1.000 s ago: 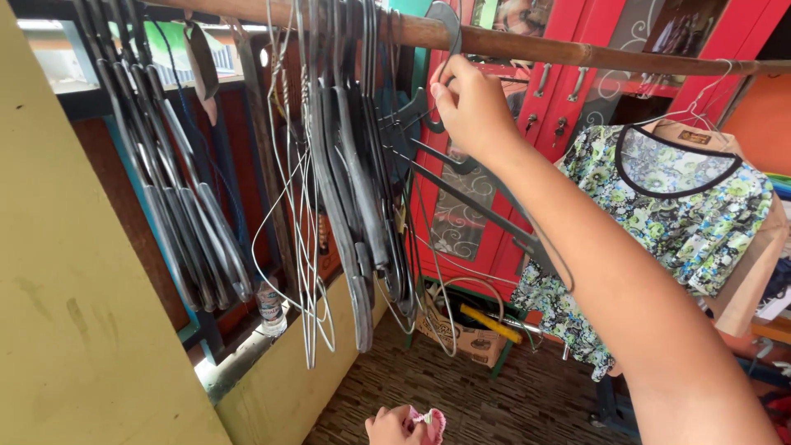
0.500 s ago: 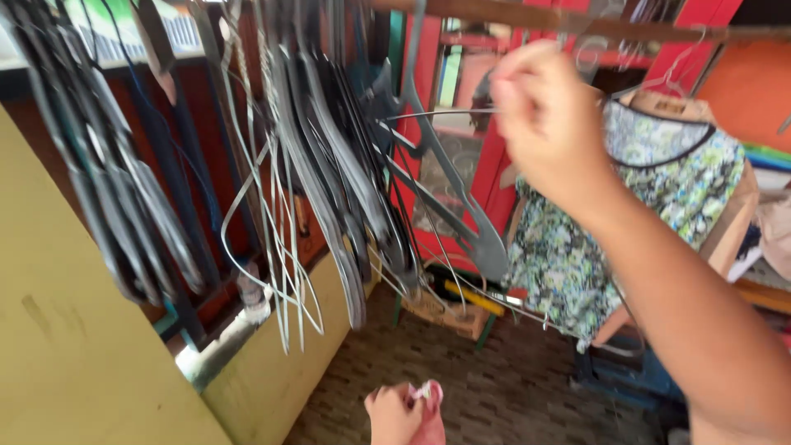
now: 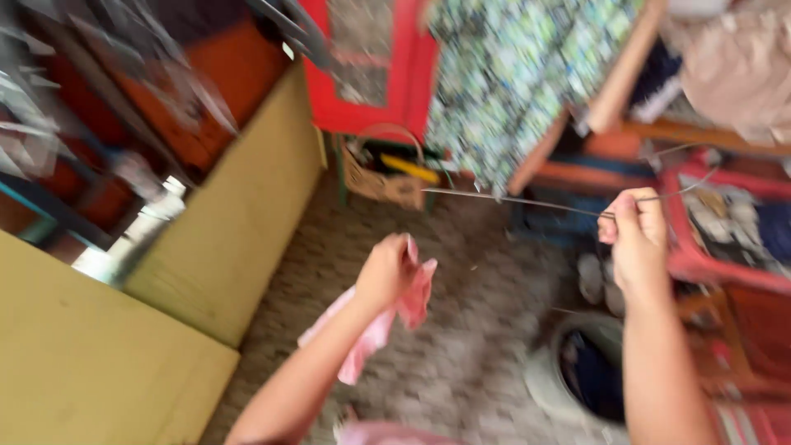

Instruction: The person buttons a beige short-sleeved shirt and hangs it on a hanger. Then they take a floral top and a pink patterned short from a metal basin, place each on a hanger, and hang them on a rack. Finally, they pick up a pair of blue jeans from the basin and begin to handle them.

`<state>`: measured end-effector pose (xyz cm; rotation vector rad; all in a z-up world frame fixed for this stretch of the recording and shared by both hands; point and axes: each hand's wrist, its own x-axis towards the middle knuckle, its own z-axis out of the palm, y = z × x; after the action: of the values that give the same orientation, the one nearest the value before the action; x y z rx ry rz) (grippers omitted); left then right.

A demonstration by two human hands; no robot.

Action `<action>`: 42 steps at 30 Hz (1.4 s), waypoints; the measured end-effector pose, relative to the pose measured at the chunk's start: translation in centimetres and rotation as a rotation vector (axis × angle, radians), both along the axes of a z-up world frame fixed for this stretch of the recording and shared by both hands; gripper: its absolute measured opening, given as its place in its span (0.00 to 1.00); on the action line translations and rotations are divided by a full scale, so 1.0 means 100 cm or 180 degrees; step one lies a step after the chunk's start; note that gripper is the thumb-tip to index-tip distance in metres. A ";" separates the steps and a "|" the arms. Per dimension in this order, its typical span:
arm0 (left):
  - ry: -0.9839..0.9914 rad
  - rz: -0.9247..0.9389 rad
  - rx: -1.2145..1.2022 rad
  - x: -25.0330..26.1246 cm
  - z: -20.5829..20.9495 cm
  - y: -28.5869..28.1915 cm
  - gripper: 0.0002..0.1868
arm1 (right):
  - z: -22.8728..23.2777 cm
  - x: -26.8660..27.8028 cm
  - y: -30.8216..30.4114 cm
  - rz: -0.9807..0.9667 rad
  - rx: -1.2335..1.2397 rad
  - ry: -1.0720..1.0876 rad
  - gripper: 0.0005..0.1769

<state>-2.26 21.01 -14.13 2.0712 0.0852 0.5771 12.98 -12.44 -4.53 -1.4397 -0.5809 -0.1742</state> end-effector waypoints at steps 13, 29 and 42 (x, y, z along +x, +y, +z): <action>-0.0733 -0.0359 0.1455 0.019 0.024 -0.198 0.07 | -0.087 -0.067 -0.195 -0.0963 0.2763 0.0797 0.20; -0.0420 -0.0856 0.0756 0.011 0.073 -0.275 0.28 | -0.218 -0.106 -0.247 -0.2339 0.2065 -0.0221 0.17; -0.0016 -0.0590 0.2842 0.075 0.028 -0.188 0.10 | -0.095 -0.040 -0.246 -0.1434 -0.0374 -0.0423 0.17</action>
<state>5.20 2.23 -11.36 2.8907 -0.4403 0.5571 8.96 -37.01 -14.08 -1.6680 -0.3702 -0.6033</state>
